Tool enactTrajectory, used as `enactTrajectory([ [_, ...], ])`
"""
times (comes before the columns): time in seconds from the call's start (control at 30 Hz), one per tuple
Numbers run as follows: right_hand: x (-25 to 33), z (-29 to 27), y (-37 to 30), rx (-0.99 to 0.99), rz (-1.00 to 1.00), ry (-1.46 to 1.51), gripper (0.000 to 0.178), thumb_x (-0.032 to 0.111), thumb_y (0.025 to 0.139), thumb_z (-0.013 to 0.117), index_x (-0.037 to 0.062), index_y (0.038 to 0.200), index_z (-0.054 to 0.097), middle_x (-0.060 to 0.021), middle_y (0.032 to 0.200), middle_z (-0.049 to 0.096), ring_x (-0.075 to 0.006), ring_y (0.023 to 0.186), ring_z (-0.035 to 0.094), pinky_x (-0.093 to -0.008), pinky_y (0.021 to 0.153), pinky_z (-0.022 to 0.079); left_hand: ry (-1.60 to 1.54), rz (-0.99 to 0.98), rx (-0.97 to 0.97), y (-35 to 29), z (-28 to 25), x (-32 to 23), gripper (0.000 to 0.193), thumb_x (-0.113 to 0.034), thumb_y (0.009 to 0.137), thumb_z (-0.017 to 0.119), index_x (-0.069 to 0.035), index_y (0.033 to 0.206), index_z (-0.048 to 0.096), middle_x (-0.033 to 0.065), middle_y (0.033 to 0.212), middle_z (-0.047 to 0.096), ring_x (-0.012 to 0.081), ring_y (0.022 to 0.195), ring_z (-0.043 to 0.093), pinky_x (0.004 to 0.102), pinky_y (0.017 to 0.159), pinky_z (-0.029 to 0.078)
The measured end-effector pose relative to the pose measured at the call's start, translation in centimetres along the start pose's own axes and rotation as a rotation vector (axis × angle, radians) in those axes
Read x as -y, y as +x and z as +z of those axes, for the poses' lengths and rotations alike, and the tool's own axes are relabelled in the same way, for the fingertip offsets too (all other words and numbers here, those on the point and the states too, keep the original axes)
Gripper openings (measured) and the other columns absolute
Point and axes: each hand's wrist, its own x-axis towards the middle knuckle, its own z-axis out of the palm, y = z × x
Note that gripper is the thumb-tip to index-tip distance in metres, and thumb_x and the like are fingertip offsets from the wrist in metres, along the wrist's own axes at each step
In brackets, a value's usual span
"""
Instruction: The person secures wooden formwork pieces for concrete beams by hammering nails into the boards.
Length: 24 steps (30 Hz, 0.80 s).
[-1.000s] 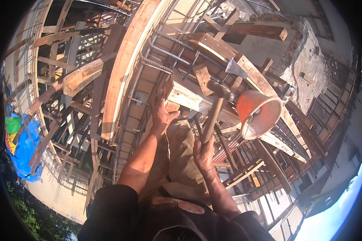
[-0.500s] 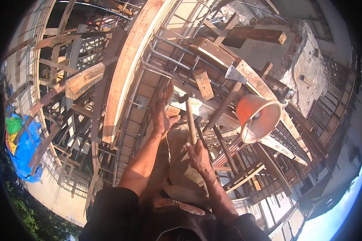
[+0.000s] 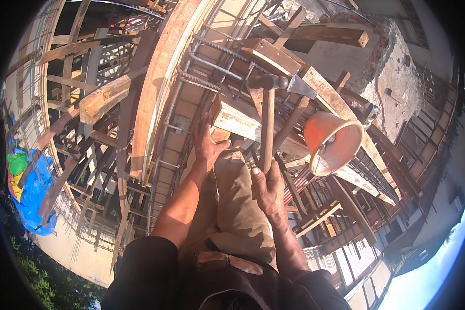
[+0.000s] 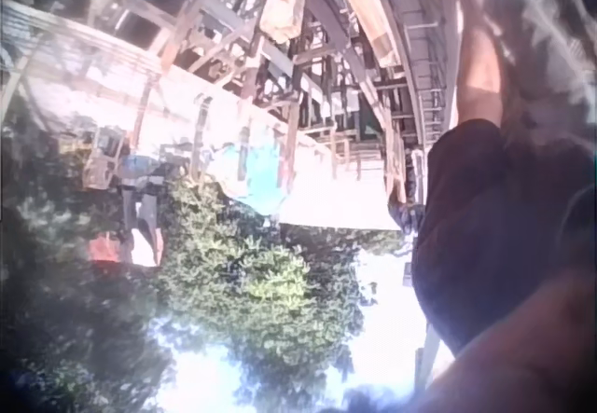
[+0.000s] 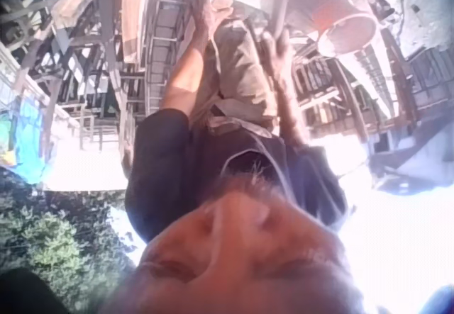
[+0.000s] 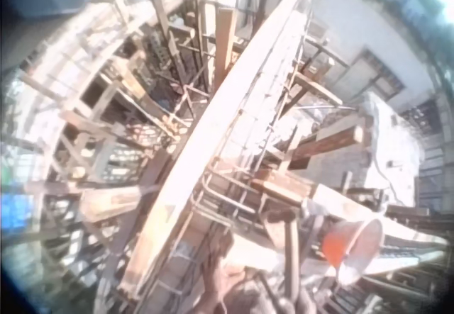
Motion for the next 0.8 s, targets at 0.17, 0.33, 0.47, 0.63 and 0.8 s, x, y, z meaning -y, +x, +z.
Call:
enactTrajectory([
  [0.17, -4.9, 0.6, -0.2, -0.237, -0.490, 0.275, 0.025, 0.023, 0.101, 0.056, 0.0019, 0.109, 0.044, -0.0150, 0.070, 0.055, -0.0187, 0.050, 0.054, -0.0317, 0.046, 0.046, 0.001, 0.043, -0.007, 0.9, 0.0, -1.3, 0.107, -0.037, 0.057, 0.091, -0.014, 0.149, 0.041, 0.0039, 0.161, 0.035, 0.0404, 0.140, 0.034, 0.0635, 0.109, 0.030],
  [0.33, -6.8, -0.4, 0.4, 0.126, 0.146, -0.346, 0.046, 0.039, 0.100, 0.060, -0.0048, 0.112, 0.050, -0.0200, 0.066, 0.060, -0.0351, 0.056, 0.061, -0.0443, 0.057, 0.048, 0.027, 0.067, -0.022, 0.8, -0.2, -0.5, 0.107, -0.041, 0.057, 0.090, -0.012, 0.147, 0.042, 0.0035, 0.161, 0.033, 0.0399, 0.141, 0.034, 0.0637, 0.108, 0.030],
  [0.47, 1.8, -1.3, -0.5, -0.183, -0.292, 0.118, 0.031, 0.033, 0.101, 0.059, 0.0030, 0.098, 0.049, -0.0040, 0.060, 0.052, -0.0105, 0.052, 0.052, -0.0283, 0.046, 0.043, -0.027, 0.039, -0.002, 0.3, -0.4, -0.5, 0.104, -0.040, 0.056, 0.091, -0.012, 0.145, 0.044, 0.0029, 0.161, 0.033, 0.0396, 0.141, 0.033, 0.0641, 0.108, 0.031],
  [0.63, -11.1, -0.6, -0.2, 0.012, -0.039, -0.642, 0.034, 0.032, 0.099, 0.063, 0.0010, 0.100, 0.049, -0.0189, 0.067, 0.060, -0.0332, 0.055, 0.062, -0.0427, 0.053, 0.048, -0.030, 0.049, -0.015, 0.4, 0.2, -0.8, 0.108, -0.041, 0.056, 0.091, -0.013, 0.148, 0.042, 0.0017, 0.162, 0.033, 0.0405, 0.141, 0.032, 0.0650, 0.109, 0.031],
  [0.8, -1.7, -0.7, -0.6, -0.057, -0.081, -0.076, 0.029, 0.031, 0.103, 0.058, 0.0044, 0.103, 0.046, -0.0011, 0.065, 0.051, -0.0083, 0.047, 0.047, -0.0261, 0.041, 0.039, -0.012, 0.006, 0.017, 0.4, -0.2, -0.3, 0.110, -0.041, 0.056, 0.091, -0.014, 0.150, 0.040, 0.0012, 0.162, 0.033, 0.0390, 0.143, 0.031, 0.0644, 0.112, 0.027],
])
